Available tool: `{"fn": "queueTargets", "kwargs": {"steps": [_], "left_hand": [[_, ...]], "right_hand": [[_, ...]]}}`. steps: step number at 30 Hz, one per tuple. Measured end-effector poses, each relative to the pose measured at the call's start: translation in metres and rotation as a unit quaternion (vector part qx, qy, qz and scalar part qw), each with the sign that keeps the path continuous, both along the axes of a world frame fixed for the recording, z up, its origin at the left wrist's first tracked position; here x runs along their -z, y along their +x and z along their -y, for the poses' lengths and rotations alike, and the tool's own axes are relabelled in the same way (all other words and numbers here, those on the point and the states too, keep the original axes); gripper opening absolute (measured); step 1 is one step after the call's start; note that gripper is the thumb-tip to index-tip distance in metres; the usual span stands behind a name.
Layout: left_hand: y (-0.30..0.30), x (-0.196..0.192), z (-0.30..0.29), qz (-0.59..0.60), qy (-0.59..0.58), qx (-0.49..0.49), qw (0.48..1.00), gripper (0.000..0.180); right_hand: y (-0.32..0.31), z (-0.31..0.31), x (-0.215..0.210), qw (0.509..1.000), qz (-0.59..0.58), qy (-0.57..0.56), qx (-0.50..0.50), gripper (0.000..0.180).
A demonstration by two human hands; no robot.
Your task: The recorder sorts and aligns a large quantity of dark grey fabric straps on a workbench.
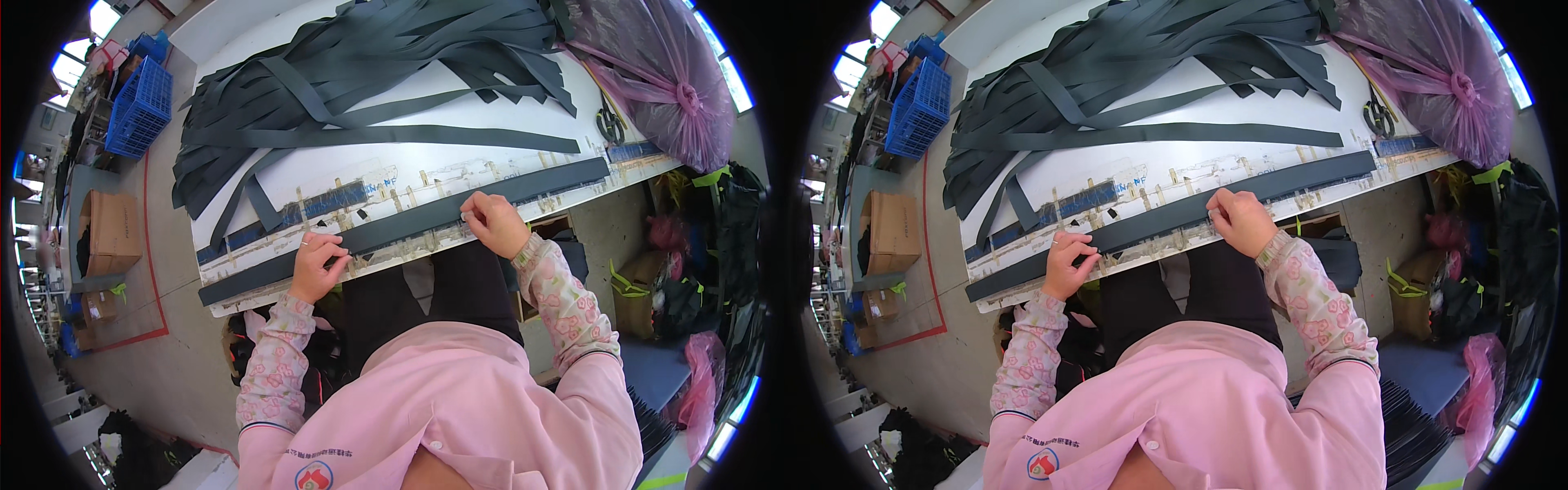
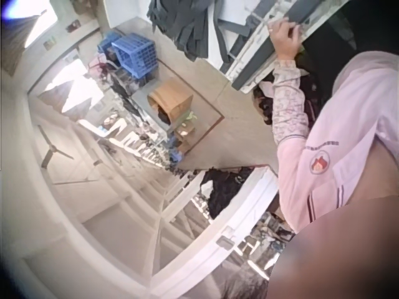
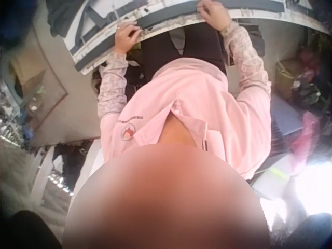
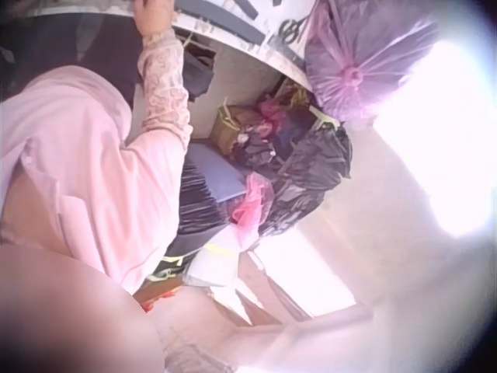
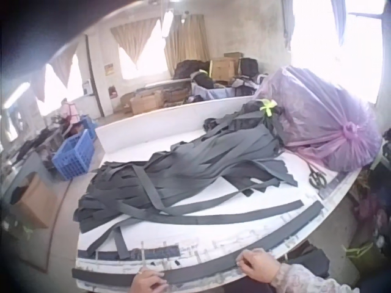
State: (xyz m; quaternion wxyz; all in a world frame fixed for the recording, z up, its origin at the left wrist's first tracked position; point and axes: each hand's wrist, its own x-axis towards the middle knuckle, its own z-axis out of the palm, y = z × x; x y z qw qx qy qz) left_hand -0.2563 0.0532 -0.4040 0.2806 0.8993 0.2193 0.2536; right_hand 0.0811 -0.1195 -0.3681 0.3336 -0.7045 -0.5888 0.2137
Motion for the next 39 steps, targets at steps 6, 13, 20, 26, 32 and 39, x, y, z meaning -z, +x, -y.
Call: {"fn": "queueTargets", "kwargs": {"steps": [6,13,20,26,32,39], "left_hand": [[0.002,-0.004,0.001,-0.010,0.003,-0.002,1.000,0.015],[0.008,-0.003,0.000,0.001,-0.005,-0.006,1.000,0.014],[-0.011,0.013,-0.003,0.022,-0.084,-0.036,0.996,0.020],[-0.009,0.016,0.002,0.087,-0.106,-0.116,0.984,0.012],[0.010,-0.004,-0.001,0.038,-0.053,-0.046,0.997,0.020],[0.002,0.005,-0.002,0.030,-0.058,-0.043,0.997,0.025]], "right_hand": [[0.000,0.000,0.014,0.999,0.023,0.039,0.016,0.006],[-0.001,-0.001,-0.017,0.990,-0.105,-0.040,0.090,0.010],[-0.079,-0.027,0.004,0.925,-0.260,-0.163,-0.223,0.039],[-0.081,-0.089,-0.008,0.996,0.008,0.077,0.037,0.033],[-0.122,-0.085,0.007,0.990,-0.127,0.024,-0.060,0.015],[-0.150,-0.082,0.008,0.992,-0.101,-0.057,-0.058,0.011]]}}
